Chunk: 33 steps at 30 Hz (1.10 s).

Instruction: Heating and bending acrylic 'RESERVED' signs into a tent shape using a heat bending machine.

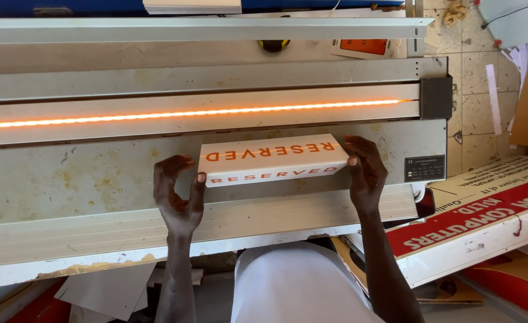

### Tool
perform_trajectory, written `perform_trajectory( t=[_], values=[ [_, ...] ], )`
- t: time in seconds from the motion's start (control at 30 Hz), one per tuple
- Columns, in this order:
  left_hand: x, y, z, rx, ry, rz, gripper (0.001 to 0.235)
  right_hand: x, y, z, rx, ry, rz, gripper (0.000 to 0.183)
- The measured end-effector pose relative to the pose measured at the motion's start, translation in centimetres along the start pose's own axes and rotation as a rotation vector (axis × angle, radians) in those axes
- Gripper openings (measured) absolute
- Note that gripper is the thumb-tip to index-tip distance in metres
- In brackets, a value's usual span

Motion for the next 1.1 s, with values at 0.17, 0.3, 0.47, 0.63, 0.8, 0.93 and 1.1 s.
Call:
perform_trajectory(
  t=[0.17, 0.3, 0.47, 0.63, 0.8, 0.93, 1.1],
  values=[
    [-0.5, -0.2, 0.6, -0.007, -0.011, 0.054, 0.015, -0.1, -0.3, -0.2, 0.066, -0.059, 0.004, 0.042],
    [0.1, -0.6, 0.4, -0.095, 0.06, 0.046, 0.009, 0.3, 0.5, 0.3, 0.004, -0.104, -0.01, 0.04],
    [0.0, -0.9, 1.1, -0.094, 0.103, 0.038, 0.007, 0.1, 0.4, -0.4, -0.001, -0.132, -0.02, 0.036],
    [-0.5, -0.8, 1.6, -0.052, 0.089, 0.062, 0.009, -0.3, 0.2, -0.3, 0.039, -0.156, -0.016, 0.038],
    [-0.8, -0.9, 0.9, -0.075, 0.08, 0.09, 0.01, 0.0, 0.3, -0.5, 0.033, -0.17, -0.028, 0.037],
    [-1.0, -1.0, 0.1, -0.083, 0.128, 0.098, 0.013, -0.1, 0.4, -0.9, -0.002, -0.174, -0.025, 0.039],
    [-1.4, -1.1, 0.4, -0.097, 0.128, 0.134, 0.015, -0.1, 0.2, -0.7, 0.022, -0.181, -0.016, 0.041]
  ],
)
Point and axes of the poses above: each hand's wrist, its own x-axis towards the middle knuckle, its own y-axis out of the back of the hand, z = x × y, the point moved 7 cm from there along x, towards the middle knuckle, and after that the axes turned 2 degrees about -x, right-handed, at the moved point
